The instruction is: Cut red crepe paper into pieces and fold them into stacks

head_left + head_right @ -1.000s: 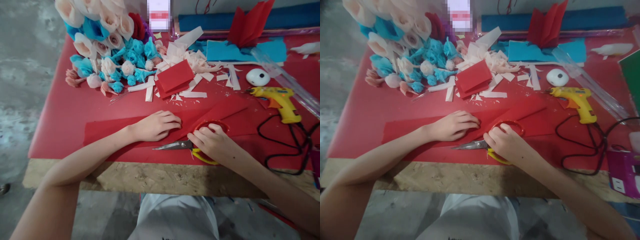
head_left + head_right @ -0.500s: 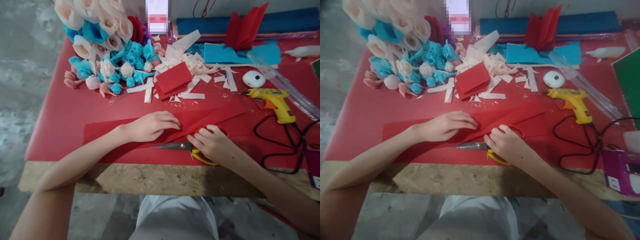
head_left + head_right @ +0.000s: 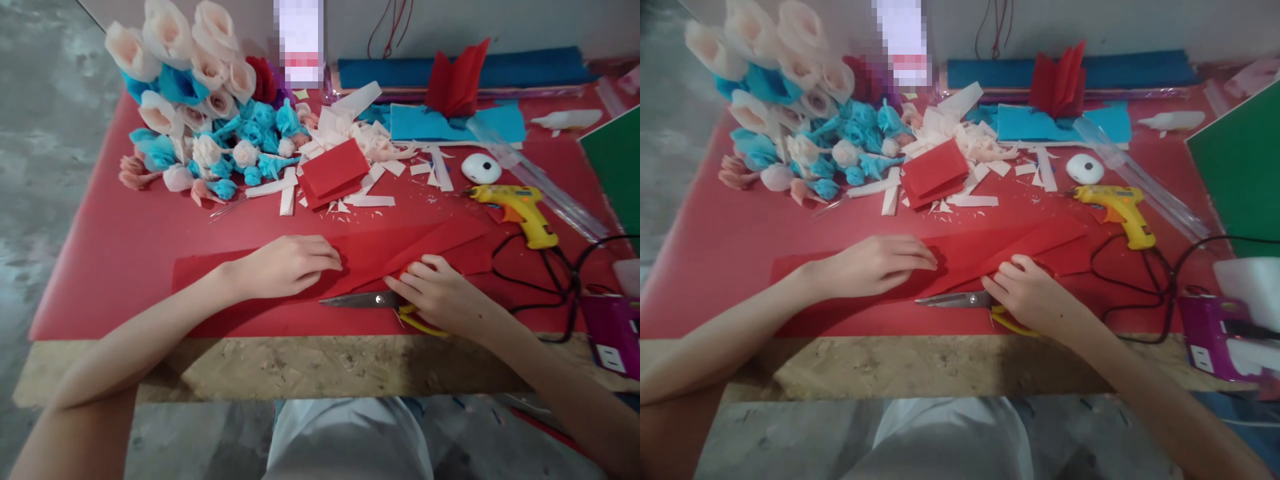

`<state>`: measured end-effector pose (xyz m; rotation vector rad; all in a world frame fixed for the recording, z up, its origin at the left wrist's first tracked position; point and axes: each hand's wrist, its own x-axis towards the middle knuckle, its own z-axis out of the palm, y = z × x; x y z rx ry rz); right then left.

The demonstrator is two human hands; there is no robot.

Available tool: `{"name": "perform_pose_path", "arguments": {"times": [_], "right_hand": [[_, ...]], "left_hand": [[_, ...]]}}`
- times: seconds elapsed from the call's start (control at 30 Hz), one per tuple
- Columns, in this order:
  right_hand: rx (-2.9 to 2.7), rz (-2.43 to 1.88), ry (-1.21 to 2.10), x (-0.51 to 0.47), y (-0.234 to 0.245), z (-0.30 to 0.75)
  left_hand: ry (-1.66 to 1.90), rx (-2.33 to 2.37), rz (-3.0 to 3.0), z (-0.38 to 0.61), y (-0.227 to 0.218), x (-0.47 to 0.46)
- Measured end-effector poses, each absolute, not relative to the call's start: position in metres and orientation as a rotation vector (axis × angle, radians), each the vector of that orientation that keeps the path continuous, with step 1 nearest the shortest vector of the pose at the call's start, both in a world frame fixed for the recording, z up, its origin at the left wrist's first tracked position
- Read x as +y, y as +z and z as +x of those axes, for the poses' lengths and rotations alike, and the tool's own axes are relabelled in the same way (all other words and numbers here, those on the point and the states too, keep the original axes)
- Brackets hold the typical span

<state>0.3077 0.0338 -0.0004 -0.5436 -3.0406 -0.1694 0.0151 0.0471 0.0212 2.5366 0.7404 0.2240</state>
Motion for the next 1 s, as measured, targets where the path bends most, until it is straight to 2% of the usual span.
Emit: {"name": "perform_pose_path", "arguments": {"times": [0.23,0.6,1.0], "right_hand": [[-3.148,-0.577,-0.106,0.036,0.007,0.309],[-3.095,-0.555,-0.493,0.037,-0.008,0.318],[-3.062,-0.354,-0.452,0.041,0.014,0.312]], "left_hand": [[0.227,1.330,2.470,0.015,0.009,0.049],[0.270,1.259,2.425,0.009,-0.002,0.053],[0.301,1.259,2.419,0.011,0.001,0.050]]}}
